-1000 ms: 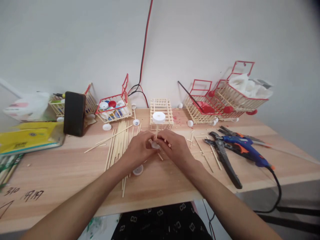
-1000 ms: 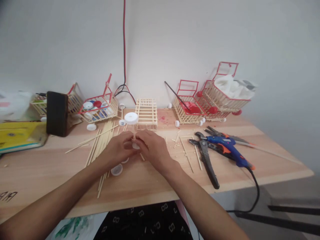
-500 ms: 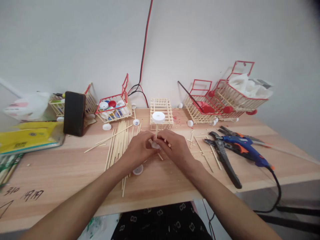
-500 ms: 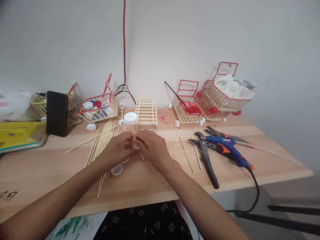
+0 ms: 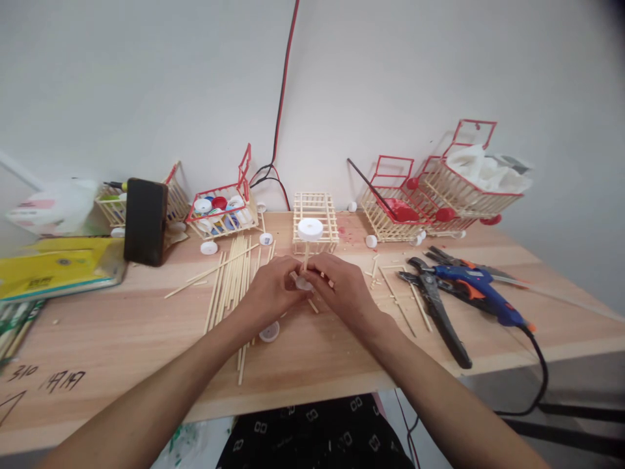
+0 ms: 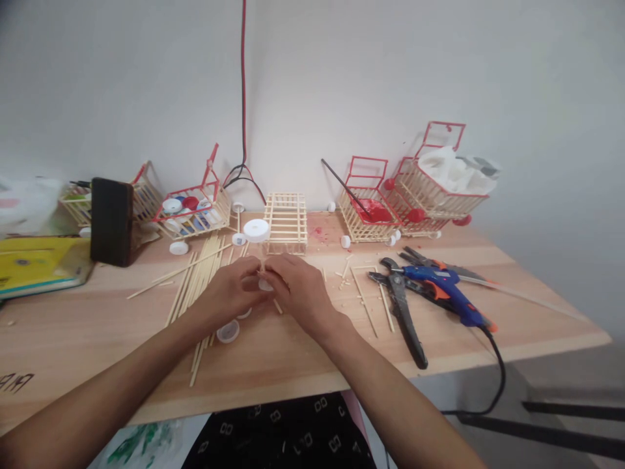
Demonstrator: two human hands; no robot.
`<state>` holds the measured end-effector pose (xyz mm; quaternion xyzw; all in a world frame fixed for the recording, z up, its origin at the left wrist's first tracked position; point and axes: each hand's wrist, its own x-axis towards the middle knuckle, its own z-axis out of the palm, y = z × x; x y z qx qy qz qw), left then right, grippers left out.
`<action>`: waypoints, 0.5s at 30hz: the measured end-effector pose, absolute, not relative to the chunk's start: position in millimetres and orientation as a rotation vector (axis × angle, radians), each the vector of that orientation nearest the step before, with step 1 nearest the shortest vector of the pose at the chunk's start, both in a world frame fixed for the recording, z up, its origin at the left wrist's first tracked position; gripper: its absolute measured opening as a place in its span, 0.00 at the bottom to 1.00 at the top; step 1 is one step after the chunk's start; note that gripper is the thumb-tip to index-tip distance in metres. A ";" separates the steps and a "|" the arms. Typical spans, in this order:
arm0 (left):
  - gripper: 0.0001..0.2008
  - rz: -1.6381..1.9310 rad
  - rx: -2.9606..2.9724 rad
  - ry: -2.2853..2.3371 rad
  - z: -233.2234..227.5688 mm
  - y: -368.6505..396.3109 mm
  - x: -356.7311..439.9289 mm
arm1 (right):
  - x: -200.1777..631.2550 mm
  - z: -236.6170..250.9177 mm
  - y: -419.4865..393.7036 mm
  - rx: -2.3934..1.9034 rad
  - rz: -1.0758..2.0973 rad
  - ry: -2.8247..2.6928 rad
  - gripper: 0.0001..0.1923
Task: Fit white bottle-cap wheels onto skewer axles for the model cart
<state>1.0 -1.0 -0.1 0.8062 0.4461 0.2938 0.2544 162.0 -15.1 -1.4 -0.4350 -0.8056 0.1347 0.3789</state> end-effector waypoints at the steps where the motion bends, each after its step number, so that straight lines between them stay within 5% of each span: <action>1: 0.05 0.798 2.186 1.215 0.0 -1.1 1.1 | 161.8 -1.2 -15.3 -1.114 0.345 -2.058 0.07; 15: 0.04 0.791 2.185 1.186 2.6 -1.6 0.3 | 162.0 -2.5 -14.8 -1.116 0.339 -2.057 0.07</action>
